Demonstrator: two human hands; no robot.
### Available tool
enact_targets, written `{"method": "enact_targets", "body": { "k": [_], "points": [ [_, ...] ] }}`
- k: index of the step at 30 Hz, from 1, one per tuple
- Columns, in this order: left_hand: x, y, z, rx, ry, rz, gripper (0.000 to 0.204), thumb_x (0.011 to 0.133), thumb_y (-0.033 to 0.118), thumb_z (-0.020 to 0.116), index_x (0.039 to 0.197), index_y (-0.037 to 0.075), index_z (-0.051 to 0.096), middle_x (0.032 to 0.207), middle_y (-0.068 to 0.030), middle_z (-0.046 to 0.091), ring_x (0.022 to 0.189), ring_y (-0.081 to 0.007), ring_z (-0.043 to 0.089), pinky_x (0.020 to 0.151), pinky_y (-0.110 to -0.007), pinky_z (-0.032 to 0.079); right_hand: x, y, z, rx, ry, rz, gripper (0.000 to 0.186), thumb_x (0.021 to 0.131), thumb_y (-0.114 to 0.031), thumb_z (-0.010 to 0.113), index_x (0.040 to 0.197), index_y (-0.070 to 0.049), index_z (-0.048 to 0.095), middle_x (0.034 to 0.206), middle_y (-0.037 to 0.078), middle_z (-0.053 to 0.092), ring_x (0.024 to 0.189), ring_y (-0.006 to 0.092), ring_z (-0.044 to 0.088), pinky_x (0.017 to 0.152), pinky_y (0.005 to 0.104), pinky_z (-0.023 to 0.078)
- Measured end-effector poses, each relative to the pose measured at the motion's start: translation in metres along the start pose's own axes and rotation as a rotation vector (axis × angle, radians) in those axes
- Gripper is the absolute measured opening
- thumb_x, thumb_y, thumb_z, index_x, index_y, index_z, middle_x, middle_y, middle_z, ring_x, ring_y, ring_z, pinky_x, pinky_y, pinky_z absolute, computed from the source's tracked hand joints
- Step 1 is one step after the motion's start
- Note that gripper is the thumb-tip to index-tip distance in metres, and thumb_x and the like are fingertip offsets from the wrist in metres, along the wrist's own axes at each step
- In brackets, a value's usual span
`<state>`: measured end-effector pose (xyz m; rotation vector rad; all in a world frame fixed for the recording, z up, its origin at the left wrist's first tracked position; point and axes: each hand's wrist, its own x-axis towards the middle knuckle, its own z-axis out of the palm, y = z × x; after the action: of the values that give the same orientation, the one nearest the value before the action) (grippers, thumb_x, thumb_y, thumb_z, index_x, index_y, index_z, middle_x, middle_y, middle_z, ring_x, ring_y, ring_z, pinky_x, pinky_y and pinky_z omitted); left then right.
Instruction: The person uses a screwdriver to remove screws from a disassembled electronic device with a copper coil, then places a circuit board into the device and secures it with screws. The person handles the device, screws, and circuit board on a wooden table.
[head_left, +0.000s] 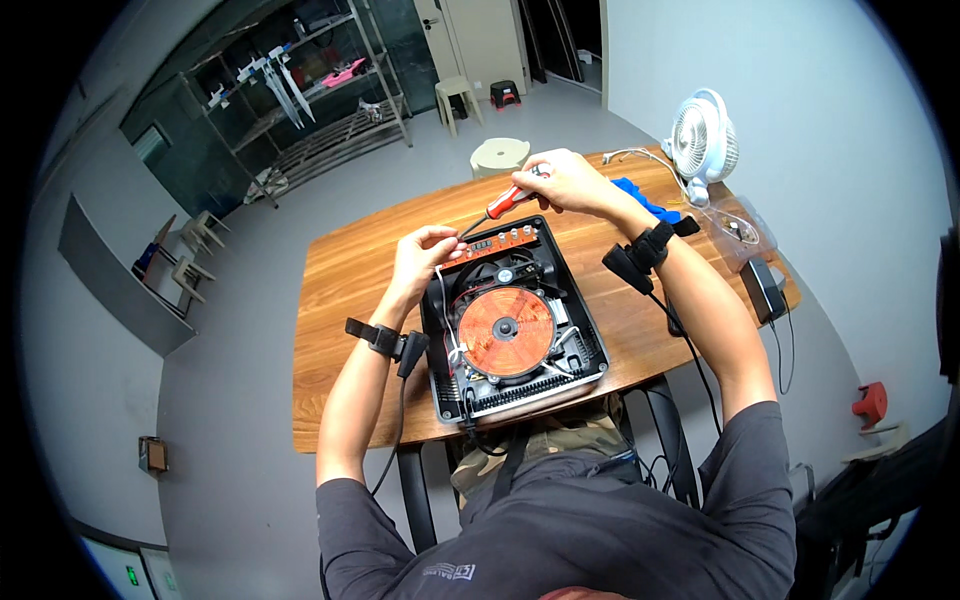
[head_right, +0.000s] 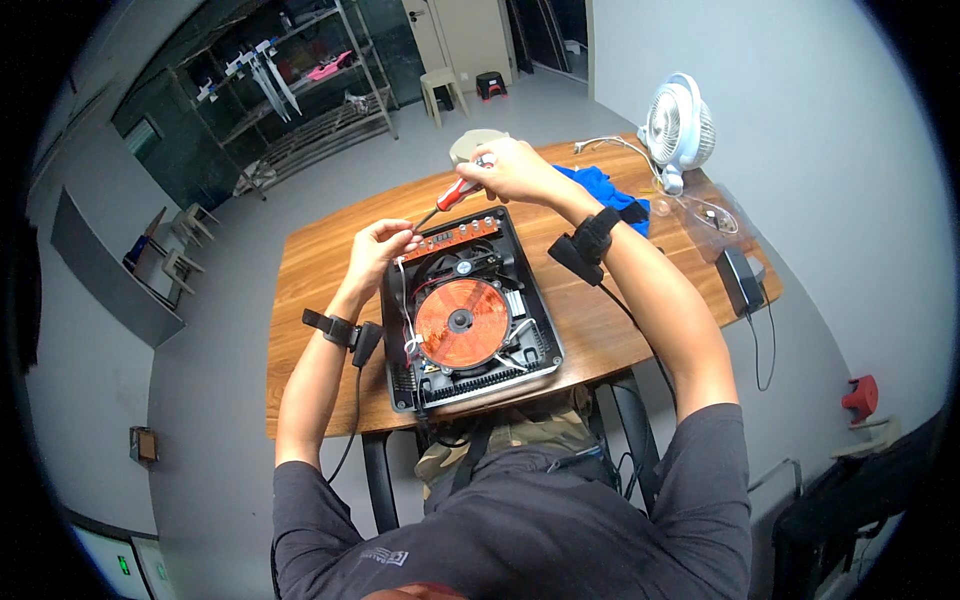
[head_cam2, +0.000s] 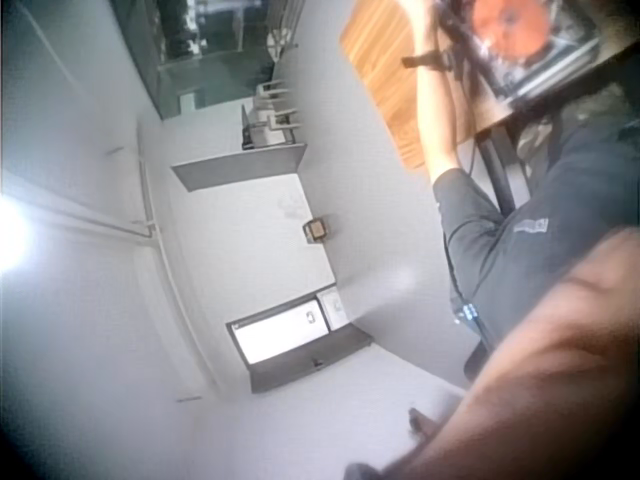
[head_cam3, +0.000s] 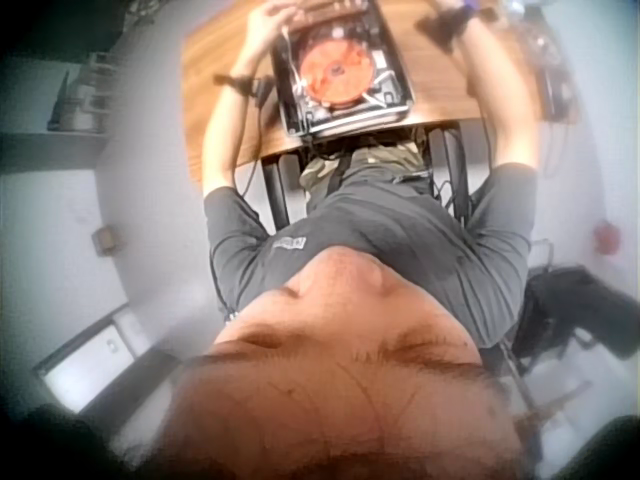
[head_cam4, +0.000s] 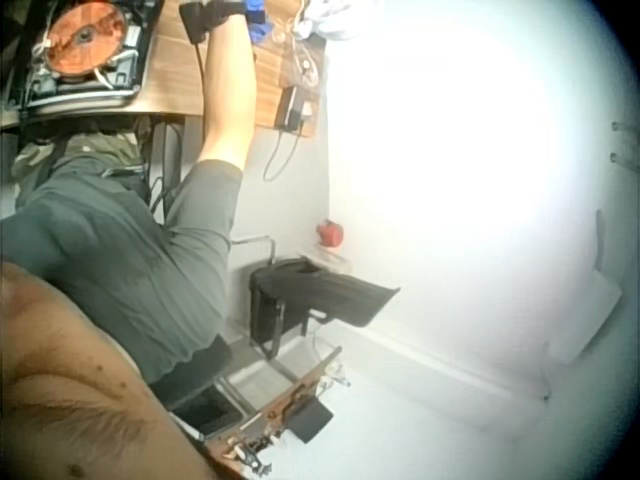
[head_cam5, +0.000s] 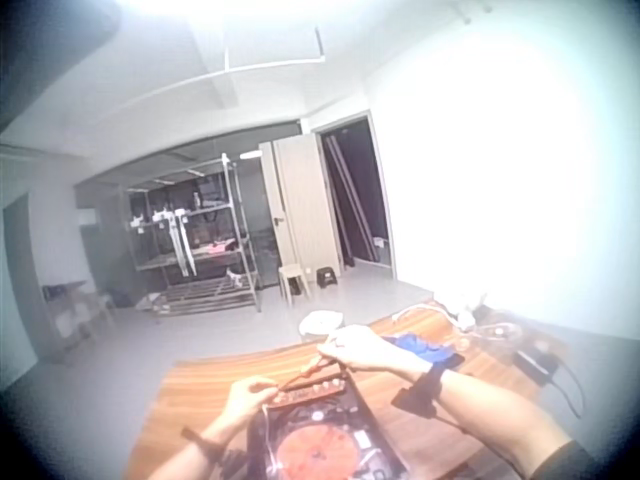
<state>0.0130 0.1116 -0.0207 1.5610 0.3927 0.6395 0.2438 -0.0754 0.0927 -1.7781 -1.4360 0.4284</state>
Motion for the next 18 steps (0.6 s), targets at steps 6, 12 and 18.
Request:
{"method": "enact_targets", "body": {
  "k": [6, 12, 18],
  "points": [
    [-0.0025, 0.0088, 0.0022, -0.026, -0.012, -0.029, 0.022, 0.098, 0.007, 0.065, 0.116, -0.006, 0.064, 0.109, -0.0148, 0.070, 0.100, -0.0206, 0.072, 0.089, -0.028, 0.060, -0.0011, 0.0016, -0.0012, 0.070, 0.002, -0.007, 0.039, 0.098, -0.040, 0.065, 0.101, -0.003, 0.072, 0.067, 0.005, 0.065, 0.055, 0.0096, 0.060, 0.049, 0.0251, 0.046],
    [-0.0025, 0.0091, 0.0042, -0.049, -0.016, -0.031, 0.021, 0.099, 0.006, 0.064, 0.116, -0.006, 0.065, 0.109, -0.0155, 0.070, 0.099, -0.0208, 0.072, 0.089, -0.028, 0.060, -0.0030, 0.0040, -0.0023, 0.115, -0.006, -0.013, 0.037, 0.099, -0.040, 0.064, 0.101, -0.003, 0.071, 0.063, 0.003, 0.062, 0.051, 0.0081, 0.056, 0.044, 0.0232, 0.042],
    [-0.0018, 0.0065, 0.0027, -0.029, -0.045, -0.011, 0.021, 0.097, 0.005, 0.065, 0.115, -0.006, 0.065, 0.108, -0.0152, 0.071, 0.098, -0.0202, 0.072, 0.089, -0.028, 0.060, -0.0047, 0.0048, -0.0028, 0.144, -0.020, -0.005, 0.036, 0.100, -0.039, 0.064, 0.098, -0.003, 0.070, 0.062, 0.003, 0.062, 0.049, 0.0079, 0.054, 0.043, 0.0222, 0.040]
  ]
}}
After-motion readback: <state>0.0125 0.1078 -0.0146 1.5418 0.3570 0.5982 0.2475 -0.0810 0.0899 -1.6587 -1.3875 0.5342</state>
